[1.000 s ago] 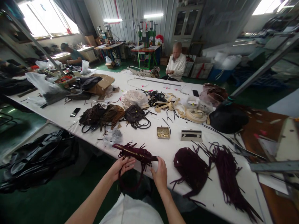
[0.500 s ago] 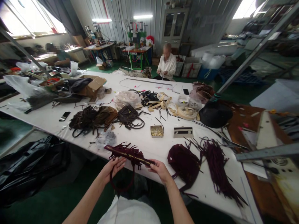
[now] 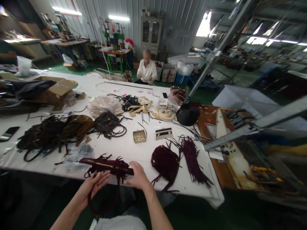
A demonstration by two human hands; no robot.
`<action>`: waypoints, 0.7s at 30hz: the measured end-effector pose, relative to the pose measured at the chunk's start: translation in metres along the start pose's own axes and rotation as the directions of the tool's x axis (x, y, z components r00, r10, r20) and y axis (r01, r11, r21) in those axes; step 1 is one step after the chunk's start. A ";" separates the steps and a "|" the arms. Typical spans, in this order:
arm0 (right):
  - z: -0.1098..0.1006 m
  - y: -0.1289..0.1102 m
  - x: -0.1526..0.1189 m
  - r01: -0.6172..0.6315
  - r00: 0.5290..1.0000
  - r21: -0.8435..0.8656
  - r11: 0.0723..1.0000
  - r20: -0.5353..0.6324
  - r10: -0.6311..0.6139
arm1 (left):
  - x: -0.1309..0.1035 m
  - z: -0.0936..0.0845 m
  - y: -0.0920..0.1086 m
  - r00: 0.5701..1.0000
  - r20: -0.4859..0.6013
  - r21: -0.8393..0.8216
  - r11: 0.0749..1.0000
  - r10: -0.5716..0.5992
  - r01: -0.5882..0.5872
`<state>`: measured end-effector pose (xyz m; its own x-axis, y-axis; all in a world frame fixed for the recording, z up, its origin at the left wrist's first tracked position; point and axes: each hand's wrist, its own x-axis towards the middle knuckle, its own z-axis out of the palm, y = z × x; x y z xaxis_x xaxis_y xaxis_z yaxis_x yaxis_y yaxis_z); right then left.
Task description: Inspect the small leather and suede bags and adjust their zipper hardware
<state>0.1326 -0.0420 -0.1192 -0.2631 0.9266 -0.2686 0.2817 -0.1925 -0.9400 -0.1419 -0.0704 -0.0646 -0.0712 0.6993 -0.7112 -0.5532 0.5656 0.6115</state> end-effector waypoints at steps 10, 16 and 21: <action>0.034 -0.063 -0.007 0.037 0.965 -0.166 0.985 -0.250 -0.078 | -0.055 0.080 0.009 0.929 0.366 0.561 0.808 -0.049 -0.179; -0.069 -0.142 -0.075 0.121 0.797 -0.412 0.903 -0.502 -0.336 | -0.084 0.111 0.045 0.802 0.591 0.544 0.777 -0.087 -0.316; -0.160 -0.156 -0.102 0.245 0.463 -0.763 0.598 -0.450 -0.764 | -0.076 0.107 0.058 0.812 0.582 0.597 0.699 -0.040 -0.394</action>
<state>0.2629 -0.0546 0.0882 0.0788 0.7212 0.6883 0.8082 0.3579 -0.4676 -0.0801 -0.0442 0.0617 0.4474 0.7998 -0.4002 0.1366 0.3811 0.9144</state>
